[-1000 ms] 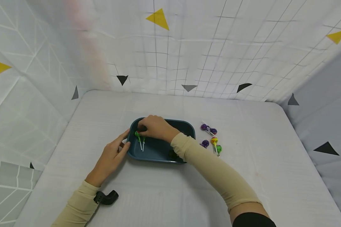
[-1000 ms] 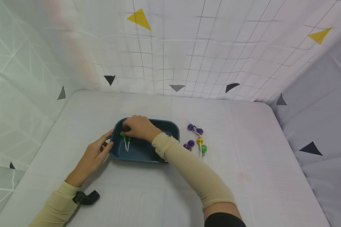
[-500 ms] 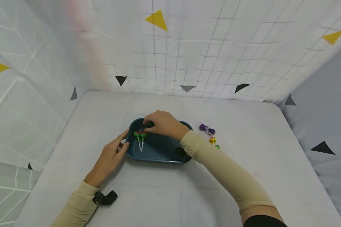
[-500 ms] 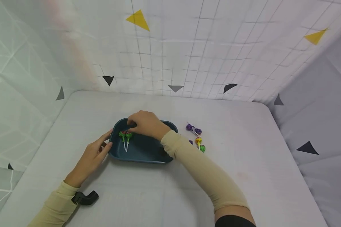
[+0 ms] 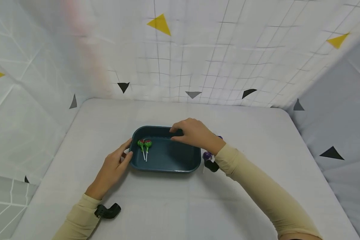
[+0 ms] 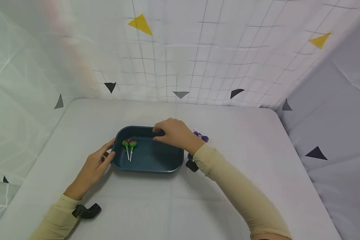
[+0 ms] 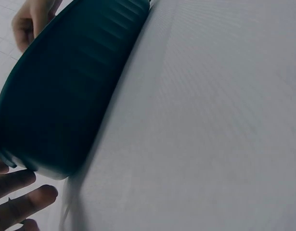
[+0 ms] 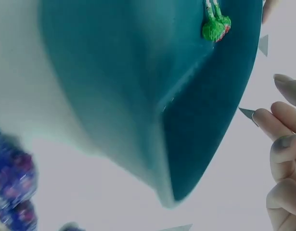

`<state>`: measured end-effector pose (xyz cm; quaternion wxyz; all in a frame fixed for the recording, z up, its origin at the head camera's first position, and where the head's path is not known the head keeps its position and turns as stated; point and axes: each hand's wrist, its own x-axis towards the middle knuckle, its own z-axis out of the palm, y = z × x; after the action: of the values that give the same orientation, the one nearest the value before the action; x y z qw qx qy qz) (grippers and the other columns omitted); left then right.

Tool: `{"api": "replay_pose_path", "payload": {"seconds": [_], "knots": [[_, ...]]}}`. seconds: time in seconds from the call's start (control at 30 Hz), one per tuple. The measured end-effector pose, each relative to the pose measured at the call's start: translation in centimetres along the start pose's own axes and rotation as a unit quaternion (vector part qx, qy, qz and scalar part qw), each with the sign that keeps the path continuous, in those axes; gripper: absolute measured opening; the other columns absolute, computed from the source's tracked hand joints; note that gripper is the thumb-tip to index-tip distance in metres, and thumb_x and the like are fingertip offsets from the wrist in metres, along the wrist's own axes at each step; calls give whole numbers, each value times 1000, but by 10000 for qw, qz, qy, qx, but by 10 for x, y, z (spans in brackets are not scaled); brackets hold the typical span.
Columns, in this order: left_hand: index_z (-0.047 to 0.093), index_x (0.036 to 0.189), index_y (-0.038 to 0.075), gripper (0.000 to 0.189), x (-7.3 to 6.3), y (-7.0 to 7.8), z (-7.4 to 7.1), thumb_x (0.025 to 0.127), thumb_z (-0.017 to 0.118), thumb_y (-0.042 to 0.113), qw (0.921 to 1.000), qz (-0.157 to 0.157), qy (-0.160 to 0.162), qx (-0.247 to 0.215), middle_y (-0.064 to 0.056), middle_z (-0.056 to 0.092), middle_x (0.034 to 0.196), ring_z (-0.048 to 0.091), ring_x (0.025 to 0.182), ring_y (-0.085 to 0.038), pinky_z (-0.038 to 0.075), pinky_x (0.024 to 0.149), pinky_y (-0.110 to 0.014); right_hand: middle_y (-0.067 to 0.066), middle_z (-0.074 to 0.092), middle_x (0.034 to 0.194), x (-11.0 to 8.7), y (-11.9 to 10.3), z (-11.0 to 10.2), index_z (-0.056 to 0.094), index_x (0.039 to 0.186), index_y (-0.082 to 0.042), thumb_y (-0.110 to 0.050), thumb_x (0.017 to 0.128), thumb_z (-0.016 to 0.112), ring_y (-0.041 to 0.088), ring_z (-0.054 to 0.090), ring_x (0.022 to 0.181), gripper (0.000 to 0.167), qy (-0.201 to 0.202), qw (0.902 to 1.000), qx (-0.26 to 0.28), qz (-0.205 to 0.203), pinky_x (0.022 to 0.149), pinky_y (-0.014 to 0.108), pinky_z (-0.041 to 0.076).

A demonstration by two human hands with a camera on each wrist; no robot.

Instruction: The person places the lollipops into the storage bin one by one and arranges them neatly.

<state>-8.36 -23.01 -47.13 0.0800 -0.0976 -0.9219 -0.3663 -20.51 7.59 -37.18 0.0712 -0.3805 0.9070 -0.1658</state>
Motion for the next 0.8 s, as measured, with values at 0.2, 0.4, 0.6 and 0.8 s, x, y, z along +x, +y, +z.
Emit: {"api": "replay_pose_path", "payload": {"seconds": [0.2, 0.4, 0.6, 0.8], "knots": [[42, 159, 13, 52, 0, -1, 2, 110, 51, 29, 10000, 53, 41, 29, -13, 65, 139, 63, 86, -15, 49, 70, -29, -3, 79, 114, -25, 12, -6, 79, 118, -16, -35, 94, 78, 15, 73, 102, 31, 166, 9996, 27, 226, 87, 38, 58], [41, 160, 14, 53, 0, -3, 2, 110, 51, 30, 10000, 53, 47, 45, -12, 65, 139, 63, 86, -15, 49, 69, -29, -6, 77, 93, -53, 26, -16, 79, 117, -18, -34, 93, 79, 10, 59, 66, 29, 316, 9971, 249, 640, 64, 31, 49], [41, 160, 14, 53, 0, -3, 1, 110, 51, 29, 10000, 57, 50, 14, -12, 65, 139, 62, 86, -15, 48, 68, -28, -3, 78, 95, -78, 42, -23, 79, 116, -17, -29, 92, 80, 8, 61, 67, 27, 469, 9947, 320, 852, 65, 31, 50], [42, 159, 14, 52, 0, -3, 1, 110, 51, 29, 9999, 97, 85, 28, -13, 65, 139, 62, 85, -15, 48, 67, -27, -6, 67, 71, -101, 59, -21, 79, 113, -18, -29, 92, 80, 10, 53, 61, 24, 579, 9922, 256, 1073, 56, 28, 43]]}}
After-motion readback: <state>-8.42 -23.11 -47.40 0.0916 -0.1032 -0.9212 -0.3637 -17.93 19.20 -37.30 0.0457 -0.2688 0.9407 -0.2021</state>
